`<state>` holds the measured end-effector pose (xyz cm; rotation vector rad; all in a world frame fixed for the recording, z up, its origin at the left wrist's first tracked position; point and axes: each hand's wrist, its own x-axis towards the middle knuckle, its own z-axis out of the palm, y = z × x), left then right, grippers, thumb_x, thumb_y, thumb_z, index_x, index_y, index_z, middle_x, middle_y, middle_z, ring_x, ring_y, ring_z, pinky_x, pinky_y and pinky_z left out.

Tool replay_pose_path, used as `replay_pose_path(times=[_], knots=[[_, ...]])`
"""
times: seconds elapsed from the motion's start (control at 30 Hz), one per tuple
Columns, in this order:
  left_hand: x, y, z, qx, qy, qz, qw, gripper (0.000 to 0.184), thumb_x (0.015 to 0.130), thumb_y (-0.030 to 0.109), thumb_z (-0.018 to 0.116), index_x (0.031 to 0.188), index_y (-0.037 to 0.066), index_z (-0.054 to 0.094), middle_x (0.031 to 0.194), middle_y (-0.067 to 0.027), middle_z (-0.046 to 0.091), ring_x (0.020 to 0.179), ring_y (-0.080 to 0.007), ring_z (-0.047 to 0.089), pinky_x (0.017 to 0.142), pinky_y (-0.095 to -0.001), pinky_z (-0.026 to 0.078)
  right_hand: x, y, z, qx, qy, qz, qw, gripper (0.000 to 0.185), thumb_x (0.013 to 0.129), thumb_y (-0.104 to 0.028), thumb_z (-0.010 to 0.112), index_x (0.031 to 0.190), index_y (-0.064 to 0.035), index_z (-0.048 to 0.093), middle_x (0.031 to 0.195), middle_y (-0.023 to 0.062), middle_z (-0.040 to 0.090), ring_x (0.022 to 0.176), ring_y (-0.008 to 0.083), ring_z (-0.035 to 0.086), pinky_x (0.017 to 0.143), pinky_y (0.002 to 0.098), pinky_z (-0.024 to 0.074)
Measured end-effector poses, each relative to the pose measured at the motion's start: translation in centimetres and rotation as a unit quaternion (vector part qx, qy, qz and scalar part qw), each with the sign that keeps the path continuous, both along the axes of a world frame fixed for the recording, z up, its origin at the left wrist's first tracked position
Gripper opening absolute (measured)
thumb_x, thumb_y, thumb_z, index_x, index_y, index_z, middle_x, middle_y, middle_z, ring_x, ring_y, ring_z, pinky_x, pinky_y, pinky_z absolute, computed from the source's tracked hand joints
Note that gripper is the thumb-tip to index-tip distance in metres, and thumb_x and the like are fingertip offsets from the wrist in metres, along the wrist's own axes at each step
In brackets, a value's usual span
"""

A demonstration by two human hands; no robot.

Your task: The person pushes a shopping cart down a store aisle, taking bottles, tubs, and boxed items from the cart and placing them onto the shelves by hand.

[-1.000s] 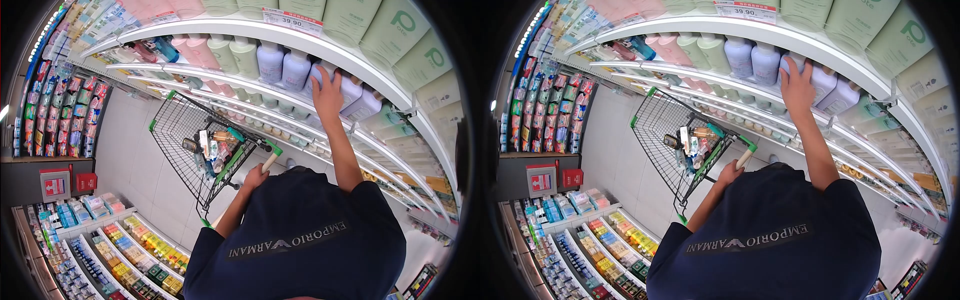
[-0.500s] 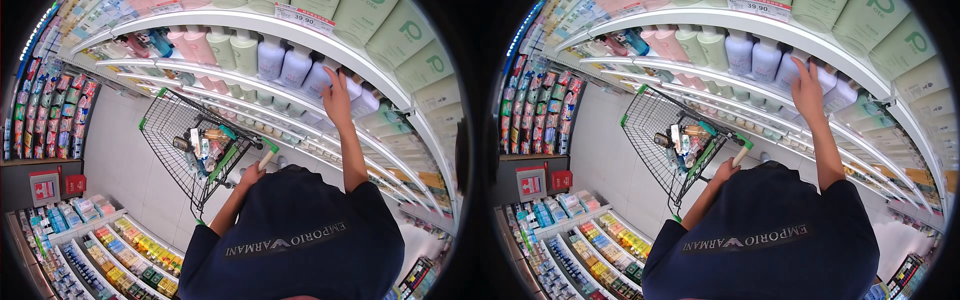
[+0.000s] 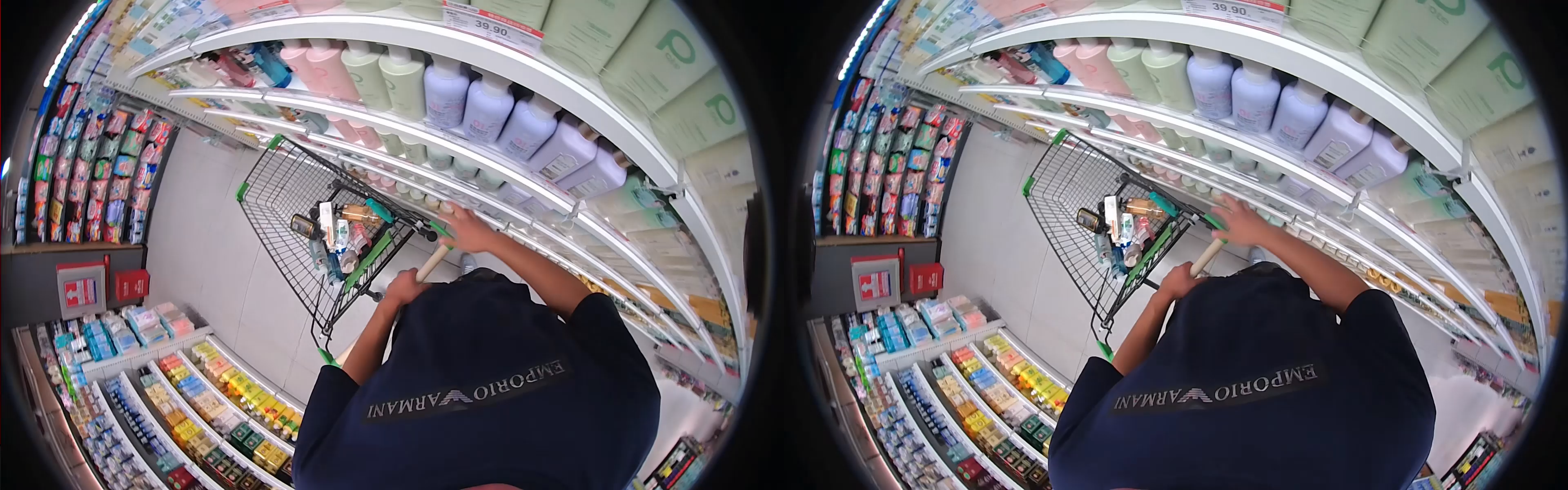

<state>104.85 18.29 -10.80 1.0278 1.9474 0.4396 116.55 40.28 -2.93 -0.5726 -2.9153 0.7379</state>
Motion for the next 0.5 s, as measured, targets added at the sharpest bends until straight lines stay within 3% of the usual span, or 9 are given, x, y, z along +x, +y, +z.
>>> replay_pose_path(times=[0.03, 0.1, 0.17, 0.2, 0.23, 0.33, 0.4, 0.5], knots=[[-0.3, -1.2, -0.6, 0.002, 0.013, -0.013, 1.000, 0.052, 0.076, 0.047, 0.066, 0.102, 0.002, 0.061, 0.099, -0.0246, 0.065, 0.096, -0.0395, 0.063, 0.083, -0.0458, 0.050, 0.3, -1.0, -2.3, -0.013, -0.010, 0.013, 1.000, 0.038, 0.088, -0.034, 0.057, 0.120, -0.0136, 0.053, 0.135, 0.0154, 0.041, 0.120, 0.0331, 0.047, 0.096, 0.0425, 0.0410], [-0.7, -3.5, 2.1, -0.102, 0.020, 0.011, 0.995, 0.058, 0.072, 0.051, 0.066, 0.103, 0.002, 0.065, 0.104, -0.0224, 0.066, 0.100, -0.0367, 0.063, 0.085, -0.0440, 0.050, -0.3, -0.9, -4.6, -0.030, -0.022, 0.047, 0.998, 0.040, 0.088, -0.036, 0.057, 0.122, -0.0149, 0.053, 0.138, 0.0158, 0.038, 0.121, 0.0333, 0.046, 0.098, 0.0411, 0.0404], [-1.6, -7.3, 3.5, -0.188, 0.043, -0.001, 0.981, 0.066, 0.070, 0.058, 0.067, 0.103, 0.001, 0.065, 0.104, -0.0202, 0.067, 0.097, -0.0370, 0.063, 0.084, -0.0430, 0.050, -1.6, -0.3, -6.0, -0.272, -0.112, 0.050, 0.955, 0.039, 0.088, -0.036, 0.057, 0.121, -0.0171, 0.053, 0.138, 0.0160, 0.039, 0.123, 0.0343, 0.046, 0.098, 0.0408, 0.0398], [-2.1, -10.0, 2.5, -0.228, 0.042, 0.028, 0.972, 0.063, 0.069, 0.058, 0.067, 0.100, 0.003, 0.067, 0.103, -0.0198, 0.067, 0.097, -0.0362, 0.064, 0.084, -0.0430, 0.050, -1.8, -0.6, -5.9, -0.264, -0.087, 0.030, 0.960, 0.030, 0.087, -0.028, 0.056, 0.116, -0.0196, 0.056, 0.133, 0.0149, 0.042, 0.116, 0.0345, 0.051, 0.093, 0.0422, 0.0431], [-2.3, -12.8, 1.1, -0.267, 0.040, 0.057, 0.961, 0.061, 0.068, 0.058, 0.068, 0.098, 0.004, 0.068, 0.103, -0.0193, 0.067, 0.097, -0.0354, 0.064, 0.084, -0.0431, 0.050, -2.2, -0.8, -6.1, -0.268, -0.094, 0.051, 0.957, 0.030, 0.087, -0.028, 0.056, 0.116, -0.0196, 0.056, 0.133, 0.0149, 0.042, 0.116, 0.0345, 0.051, 0.093, 0.0422, 0.0431], [-0.9, -17.8, 1.0, -0.320, 0.021, 0.117, 0.940, 0.048, 0.073, 0.049, 0.063, 0.094, 0.007, 0.070, 0.101, -0.0193, 0.068, 0.096, -0.0364, 0.064, 0.083, -0.0435, 0.051, -2.4, -2.1, -6.7, -0.174, -0.033, -0.001, 0.984, 0.024, 0.080, -0.012, 0.054, 0.101, -0.0202, 0.061, 0.123, 0.0123, 0.048, 0.104, 0.0347, 0.057, 0.083, 0.0448, 0.0479], [0.0, -18.2, 1.3, -0.295, 0.140, 0.198, 0.924, 0.037, 0.076, 0.038, 0.058, 0.094, 0.008, 0.071, 0.098, -0.0190, 0.068, 0.096, -0.0368, 0.064, 0.084, -0.0433, 0.051, -2.9, -2.4, -6.0, -0.184, -0.054, 0.010, 0.981, 0.023, 0.079, -0.011, 0.055, 0.100, -0.0200, 0.060, 0.122, 0.0121, 0.048, 0.104, 0.0349, 0.057, 0.083, 0.0450, 0.0480], [0.6, -17.2, 1.7, -0.301, 0.147, 0.222, 0.916, 0.034, 0.076, 0.030, 0.054, 0.095, 0.008, 0.071, 0.098, -0.0197, 0.068, 0.096, -0.0371, 0.064, 0.084, -0.0431, 0.051, -3.3, -1.3, -6.9, -0.156, -0.054, 0.023, 0.986, 0.020, 0.079, -0.013, 0.055, 0.097, -0.0196, 0.060, 0.120, 0.0121, 0.049, 0.100, 0.0356, 0.058, 0.082, 0.0460, 0.0481]])
